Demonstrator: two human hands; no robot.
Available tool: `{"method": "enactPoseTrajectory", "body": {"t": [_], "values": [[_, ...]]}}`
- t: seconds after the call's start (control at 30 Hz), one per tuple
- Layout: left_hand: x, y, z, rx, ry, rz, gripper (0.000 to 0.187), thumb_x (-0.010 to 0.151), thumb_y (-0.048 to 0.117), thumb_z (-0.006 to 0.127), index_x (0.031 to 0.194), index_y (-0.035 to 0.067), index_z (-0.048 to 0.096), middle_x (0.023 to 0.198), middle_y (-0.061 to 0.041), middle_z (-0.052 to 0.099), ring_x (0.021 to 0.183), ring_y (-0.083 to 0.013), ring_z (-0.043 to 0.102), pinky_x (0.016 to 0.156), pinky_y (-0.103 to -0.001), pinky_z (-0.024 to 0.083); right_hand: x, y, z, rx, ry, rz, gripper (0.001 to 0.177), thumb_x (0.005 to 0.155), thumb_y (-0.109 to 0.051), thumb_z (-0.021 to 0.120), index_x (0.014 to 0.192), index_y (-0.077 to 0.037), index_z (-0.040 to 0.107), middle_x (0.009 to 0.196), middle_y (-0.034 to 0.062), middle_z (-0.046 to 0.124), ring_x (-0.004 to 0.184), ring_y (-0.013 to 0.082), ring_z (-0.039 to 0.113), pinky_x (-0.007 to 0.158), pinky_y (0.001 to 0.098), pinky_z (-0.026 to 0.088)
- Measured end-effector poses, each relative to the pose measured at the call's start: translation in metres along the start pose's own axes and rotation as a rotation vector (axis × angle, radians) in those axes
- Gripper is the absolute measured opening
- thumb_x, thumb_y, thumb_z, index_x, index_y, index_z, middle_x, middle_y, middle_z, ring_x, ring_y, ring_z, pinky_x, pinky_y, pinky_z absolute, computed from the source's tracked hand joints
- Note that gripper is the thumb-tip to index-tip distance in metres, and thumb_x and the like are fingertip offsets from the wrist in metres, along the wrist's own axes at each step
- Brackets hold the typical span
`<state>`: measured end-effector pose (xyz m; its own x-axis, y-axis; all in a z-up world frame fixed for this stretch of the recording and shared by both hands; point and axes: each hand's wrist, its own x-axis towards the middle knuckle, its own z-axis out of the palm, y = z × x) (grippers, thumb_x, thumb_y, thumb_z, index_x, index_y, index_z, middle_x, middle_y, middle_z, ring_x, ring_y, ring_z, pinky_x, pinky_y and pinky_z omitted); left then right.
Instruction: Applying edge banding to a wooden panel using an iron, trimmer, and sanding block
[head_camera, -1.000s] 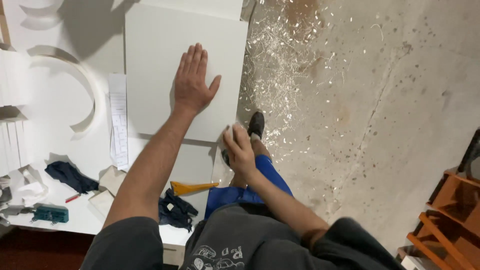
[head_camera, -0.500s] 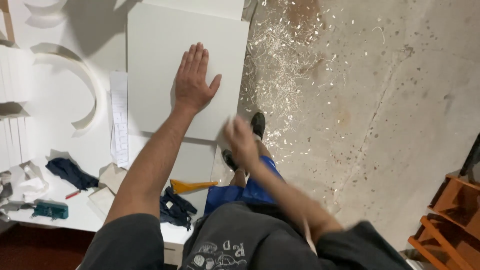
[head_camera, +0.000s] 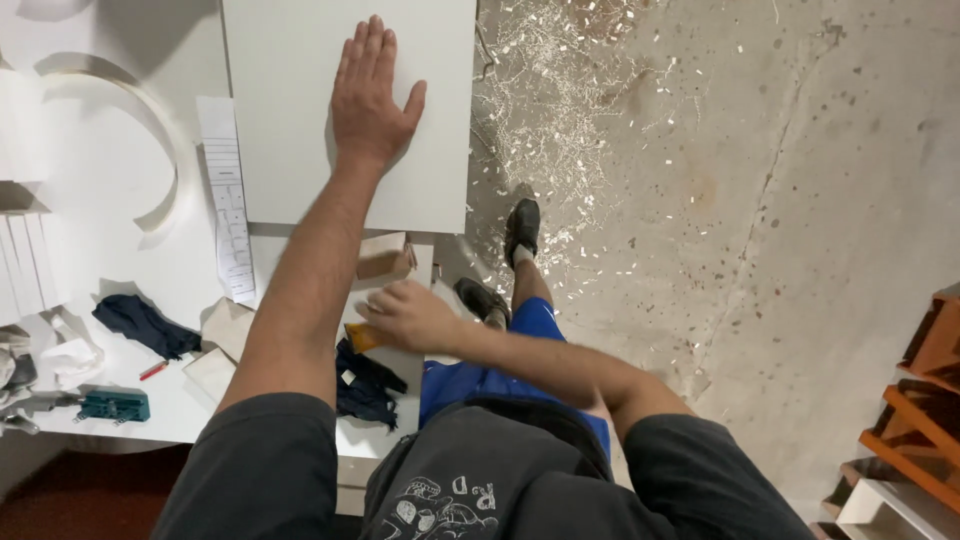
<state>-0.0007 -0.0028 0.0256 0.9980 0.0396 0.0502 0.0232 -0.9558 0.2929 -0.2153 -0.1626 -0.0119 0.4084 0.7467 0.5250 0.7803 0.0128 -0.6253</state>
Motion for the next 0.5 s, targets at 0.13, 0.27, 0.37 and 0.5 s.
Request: {"method": "enactPoseTrajectory", "body": {"t": [0.13,0.27,0.37,0.5], "values": [[-0.002,-0.001,0.003,-0.027,0.029,0.007,0.064,0.109,0.037,0.059,0.156,-0.004,0.043,0.164,-0.019,0.032,0.154,-0.0307,0.028,0.128,-0.044,0.020,-0.018,-0.030,-0.004,-0.152,-0.226,0.163,0.043,0.095,-0.039,0.065,0.120,-0.004,0.059,0.103,0.0104,0.054,0.088,0.0280,0.050,0.076,0.0415,0.044],[0.000,-0.004,0.006,-0.020,0.037,0.013,0.065,0.109,0.038,0.059,0.156,-0.004,0.043,0.164,-0.019,0.032,0.154,-0.0309,0.028,0.128,-0.044,0.019,-0.038,-0.043,-0.003,0.345,-0.352,0.641,0.017,0.093,-0.017,0.060,0.108,-0.010,0.057,0.093,0.0122,0.066,0.081,0.0363,0.065,0.067,0.0472,0.050],[0.000,-0.011,0.019,-0.010,0.080,0.033,0.065,0.108,0.038,0.062,0.155,-0.004,0.046,0.163,-0.018,0.034,0.153,-0.0314,0.029,0.128,-0.045,0.021,-0.033,-0.050,-0.046,0.636,0.041,1.359,0.032,0.101,-0.028,0.056,0.129,-0.014,0.048,0.106,0.0121,0.073,0.080,0.0220,0.071,0.068,0.0346,0.058],[0.001,-0.008,0.013,-0.026,0.083,0.042,0.064,0.108,0.036,0.062,0.154,-0.006,0.047,0.162,-0.020,0.036,0.152,-0.0316,0.030,0.127,-0.045,0.021,-0.002,-0.038,-0.067,1.042,0.647,1.224,0.015,0.111,-0.022,0.040,0.107,-0.007,0.044,0.080,0.0099,0.063,0.045,0.0146,0.053,0.040,0.0262,0.041]]}}
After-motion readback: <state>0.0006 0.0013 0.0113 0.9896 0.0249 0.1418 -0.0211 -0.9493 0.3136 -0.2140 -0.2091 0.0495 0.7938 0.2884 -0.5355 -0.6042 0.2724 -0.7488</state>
